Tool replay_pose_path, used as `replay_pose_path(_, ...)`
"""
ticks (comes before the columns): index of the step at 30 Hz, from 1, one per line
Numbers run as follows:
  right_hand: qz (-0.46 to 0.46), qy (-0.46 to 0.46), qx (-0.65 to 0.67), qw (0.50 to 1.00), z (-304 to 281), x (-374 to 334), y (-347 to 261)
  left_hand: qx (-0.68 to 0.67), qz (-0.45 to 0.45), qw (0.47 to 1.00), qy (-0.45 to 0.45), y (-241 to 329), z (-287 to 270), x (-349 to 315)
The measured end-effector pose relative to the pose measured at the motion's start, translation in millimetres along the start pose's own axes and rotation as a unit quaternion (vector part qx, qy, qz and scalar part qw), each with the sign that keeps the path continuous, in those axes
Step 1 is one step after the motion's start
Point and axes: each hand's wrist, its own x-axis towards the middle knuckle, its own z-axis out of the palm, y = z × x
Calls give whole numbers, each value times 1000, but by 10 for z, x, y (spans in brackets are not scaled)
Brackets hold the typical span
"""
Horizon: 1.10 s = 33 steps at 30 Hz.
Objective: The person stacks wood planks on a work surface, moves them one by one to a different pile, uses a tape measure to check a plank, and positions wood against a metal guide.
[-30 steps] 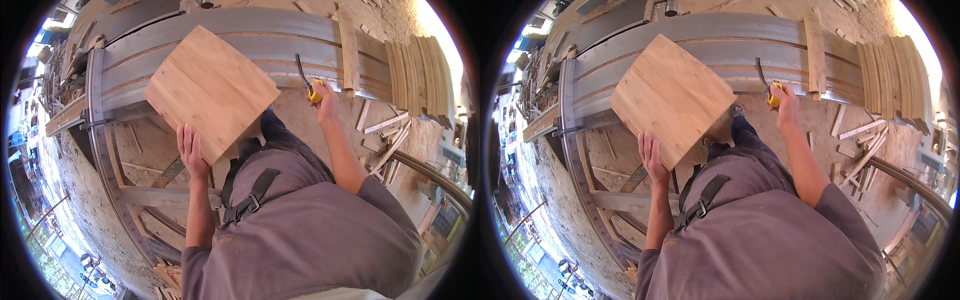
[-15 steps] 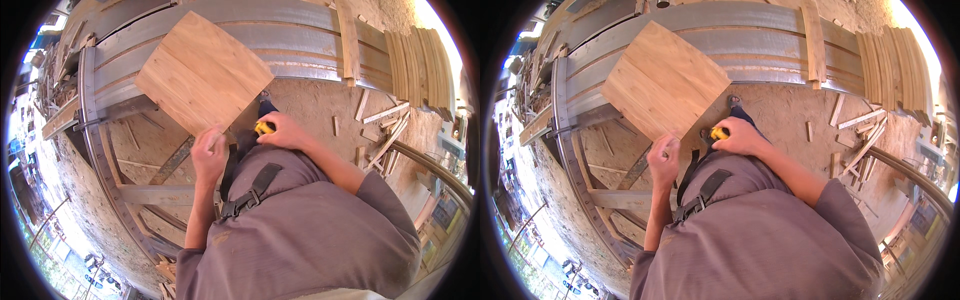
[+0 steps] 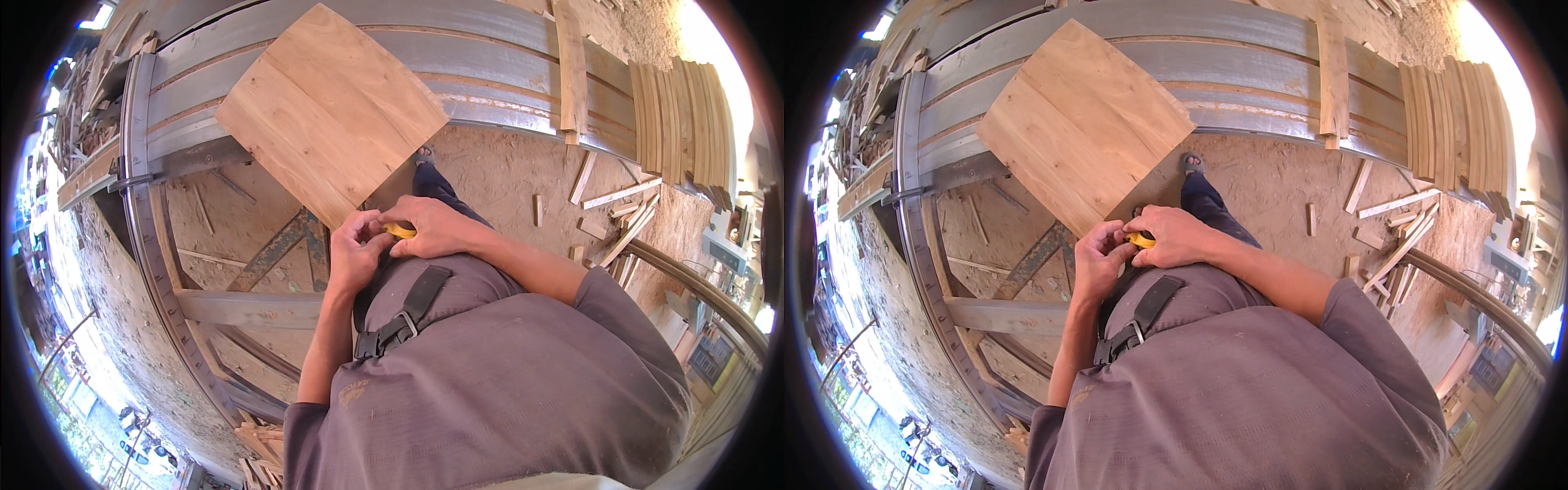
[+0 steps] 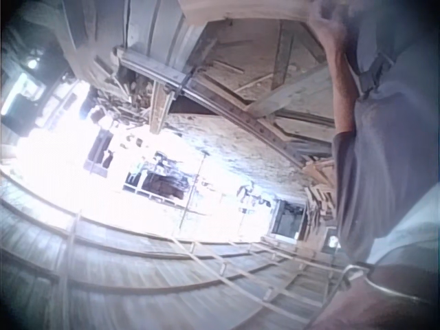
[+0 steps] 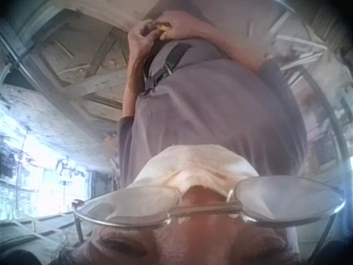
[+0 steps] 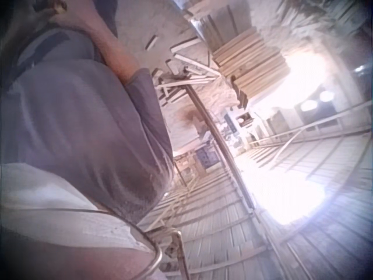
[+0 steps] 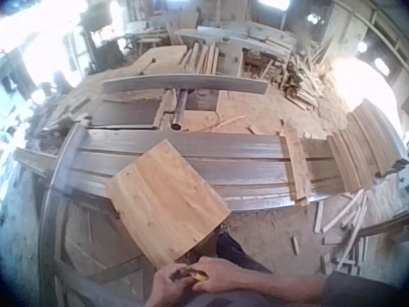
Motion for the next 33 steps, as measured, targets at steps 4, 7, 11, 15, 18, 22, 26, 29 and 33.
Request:
replay_pose_path(4,11,14,35,999,50,-43,151,14,28,999,-13,-27,49,19)
replay_pose_path(7,23,63,-2,998,66,-116,314,-49,30,998,4,1,68,14)
replay_pose_path(11,87,154,-88,980,-35,-322,750,-114,56,987,97,55,-159,-44)
replay_pose_path(15,149,132,-101,975,-266,-731,1169,-167,74,967,178,41,-651,-80)
replay_pose_path(18,213,108,-96,966,-273,-1037,1472,-192,132,943,237,233,-911,-35)
replay_pose_path(22,232,129,-68,962,-194,-1214,1486,-208,193,915,288,416,-1031,135)
replay_pose_path(26,259,198,30,945,-118,-1097,1578,-201,176,909,320,297,-1002,300)
replay_pose_path(29,261,236,72,933,-140,-891,1453,-108,98,920,364,136,-702,341)
replay_pose_path(33,234,266,31,935,-322,-454,878,-96,67,936,332,-239,-351,351)
